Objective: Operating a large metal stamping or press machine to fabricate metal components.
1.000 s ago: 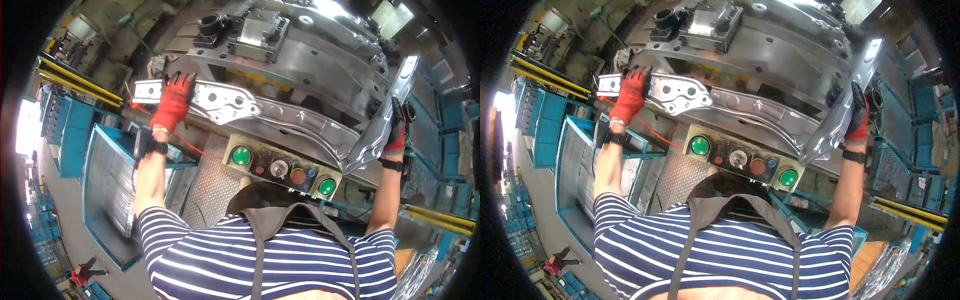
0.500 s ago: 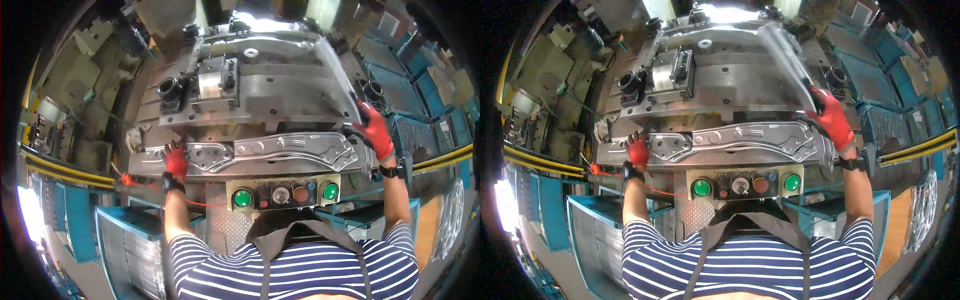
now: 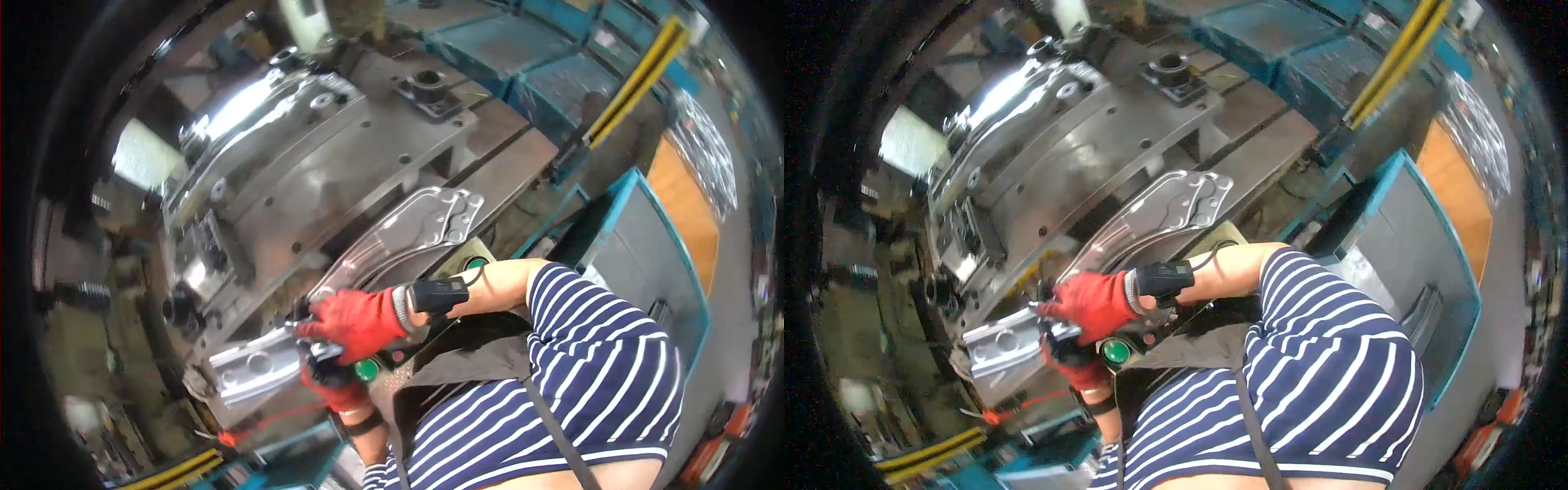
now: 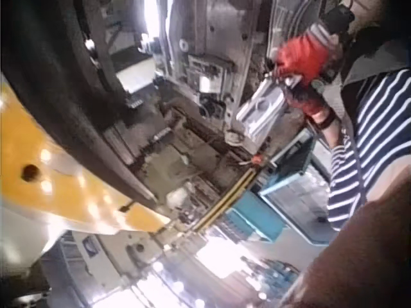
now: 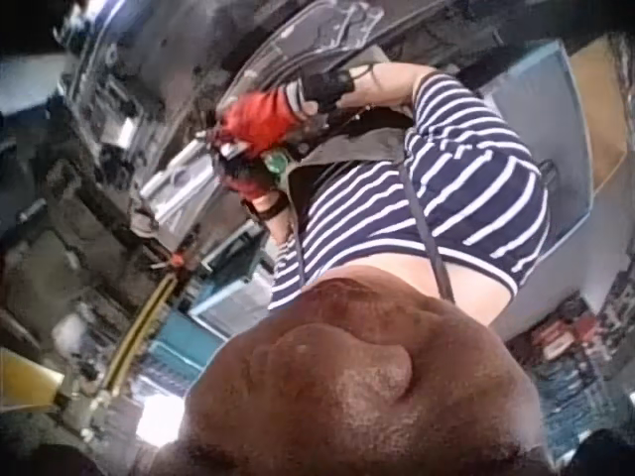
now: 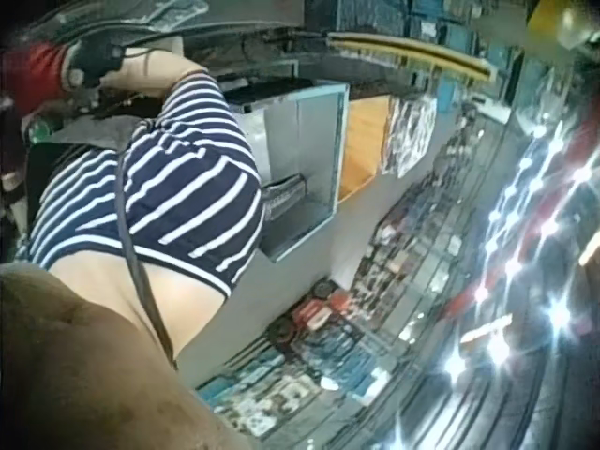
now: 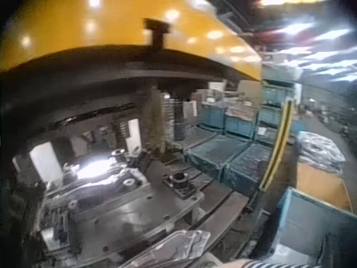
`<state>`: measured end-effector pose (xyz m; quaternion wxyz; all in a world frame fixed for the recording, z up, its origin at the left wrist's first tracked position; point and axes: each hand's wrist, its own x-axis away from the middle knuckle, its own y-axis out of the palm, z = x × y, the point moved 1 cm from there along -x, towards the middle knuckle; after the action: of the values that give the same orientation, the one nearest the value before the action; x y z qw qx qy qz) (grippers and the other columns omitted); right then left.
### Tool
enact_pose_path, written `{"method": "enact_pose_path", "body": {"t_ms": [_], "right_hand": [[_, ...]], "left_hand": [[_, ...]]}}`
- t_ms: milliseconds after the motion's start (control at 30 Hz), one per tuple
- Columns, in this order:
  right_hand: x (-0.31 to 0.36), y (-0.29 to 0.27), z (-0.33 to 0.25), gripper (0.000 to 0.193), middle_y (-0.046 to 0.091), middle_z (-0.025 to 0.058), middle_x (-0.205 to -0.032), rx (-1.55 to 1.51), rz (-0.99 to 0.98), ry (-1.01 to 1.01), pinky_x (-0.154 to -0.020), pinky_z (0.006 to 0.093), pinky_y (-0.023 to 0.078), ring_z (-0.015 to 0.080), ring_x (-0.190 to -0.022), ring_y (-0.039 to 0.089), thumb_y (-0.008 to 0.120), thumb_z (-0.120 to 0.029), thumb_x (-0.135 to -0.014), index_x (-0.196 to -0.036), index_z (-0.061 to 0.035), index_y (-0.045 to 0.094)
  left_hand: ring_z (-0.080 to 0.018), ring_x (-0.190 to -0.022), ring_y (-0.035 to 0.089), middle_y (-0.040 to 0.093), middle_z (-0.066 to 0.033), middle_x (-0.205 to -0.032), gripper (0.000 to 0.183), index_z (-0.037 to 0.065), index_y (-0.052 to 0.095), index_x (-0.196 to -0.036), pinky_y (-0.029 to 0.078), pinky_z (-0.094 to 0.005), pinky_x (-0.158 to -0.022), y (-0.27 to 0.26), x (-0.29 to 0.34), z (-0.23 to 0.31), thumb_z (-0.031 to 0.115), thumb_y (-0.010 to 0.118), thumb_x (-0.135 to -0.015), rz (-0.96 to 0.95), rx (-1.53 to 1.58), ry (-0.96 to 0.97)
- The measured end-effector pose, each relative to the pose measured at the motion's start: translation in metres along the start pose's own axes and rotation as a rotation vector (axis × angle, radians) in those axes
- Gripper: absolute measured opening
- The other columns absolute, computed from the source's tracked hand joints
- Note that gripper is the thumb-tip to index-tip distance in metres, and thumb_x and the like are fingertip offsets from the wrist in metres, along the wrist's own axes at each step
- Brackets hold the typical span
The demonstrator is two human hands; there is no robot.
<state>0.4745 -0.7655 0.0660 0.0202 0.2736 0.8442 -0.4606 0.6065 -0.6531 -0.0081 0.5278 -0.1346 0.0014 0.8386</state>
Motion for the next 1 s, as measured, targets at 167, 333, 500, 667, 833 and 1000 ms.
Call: {"method": "enact_pose_path", "body": {"t_ms": [167,333,500,667,833,1000], "right_hand": [[0.051,-0.052,0.021,0.051,0.062,0.0189,-0.101,-0.27,0.276,-0.105,-0.083,0.0415,0.05,0.0337,-0.095,0.062,0.072,-0.028,-0.077,-0.119,-0.0034,0.059],[0.191,-0.15,0.162,0.029,0.069,0.0064,-0.086,-0.738,1.162,0.685,-0.068,0.03,0.052,0.012,-0.073,0.063,0.064,-0.021,-0.091,-0.113,-0.0029,0.063],[0.228,-0.181,0.304,0.046,0.069,0.0172,-0.099,-0.539,1.366,0.832,-0.073,0.0344,0.053,0.0213,-0.09,0.065,0.065,-0.031,-0.089,-0.123,0.0002,0.059],[0.206,-0.224,0.409,0.05,0.067,0.0221,-0.104,-0.167,1.26,0.706,-0.081,0.0403,0.05,0.0346,-0.099,0.064,0.063,-0.042,-0.089,-0.118,-0.0014,0.062],[0.172,-0.259,0.402,0.04,0.067,0.0209,-0.099,-0.099,1.238,0.751,-0.083,0.0403,0.048,0.039,-0.097,0.061,0.061,-0.04,-0.089,-0.103,-0.0023,0.067],[0.182,-0.274,0.397,0.036,0.066,0.0092,-0.074,0.025,1.237,0.647,-0.063,0.0337,0.045,0.0144,-0.065,0.056,0.06,-0.036,-0.092,-0.094,-0.0014,0.068]], "left_hand": [[-0.0307,-0.105,0.059,0.061,-0.0182,-0.117,0.052,-0.003,0.052,-0.123,0.046,-0.0434,-0.093,-0.009,-0.009,0.0,0.034,0.063,-0.088,0.226,0.081,0.089],[-0.0321,-0.103,0.059,0.062,-0.0182,-0.111,0.047,-0.005,0.057,-0.115,0.046,-0.0422,-0.093,-0.027,-0.018,0.0,0.031,0.065,-0.086,0.399,-0.276,0.218],[-0.0333,-0.099,0.062,0.063,-0.0174,-0.109,0.04,0.0,0.055,-0.109,0.049,-0.0458,-0.09,-0.049,-0.035,-0.006,0.017,0.075,-0.078,0.432,-0.487,0.663],[-0.0335,-0.098,0.063,0.062,-0.0175,-0.111,0.044,0.002,0.055,-0.113,0.05,-0.0467,-0.088,-0.027,-0.04,0.008,0.016,0.075,-0.076,0.411,-0.481,0.58],[-0.0329,-0.1,0.062,0.061,-0.0169,-0.113,0.045,0.003,0.054,-0.115,0.05,-0.0466,-0.089,-0.021,-0.026,0.008,0.019,0.073,-0.078,0.459,-0.396,0.395],[-0.0323,-0.101,0.061,0.06,-0.0163,-0.116,0.045,0.003,0.054,-0.117,0.05,-0.0465,-0.09,-0.009,-0.034,0.006,0.021,0.071,-0.08,0.428,-0.315,0.311]]}}
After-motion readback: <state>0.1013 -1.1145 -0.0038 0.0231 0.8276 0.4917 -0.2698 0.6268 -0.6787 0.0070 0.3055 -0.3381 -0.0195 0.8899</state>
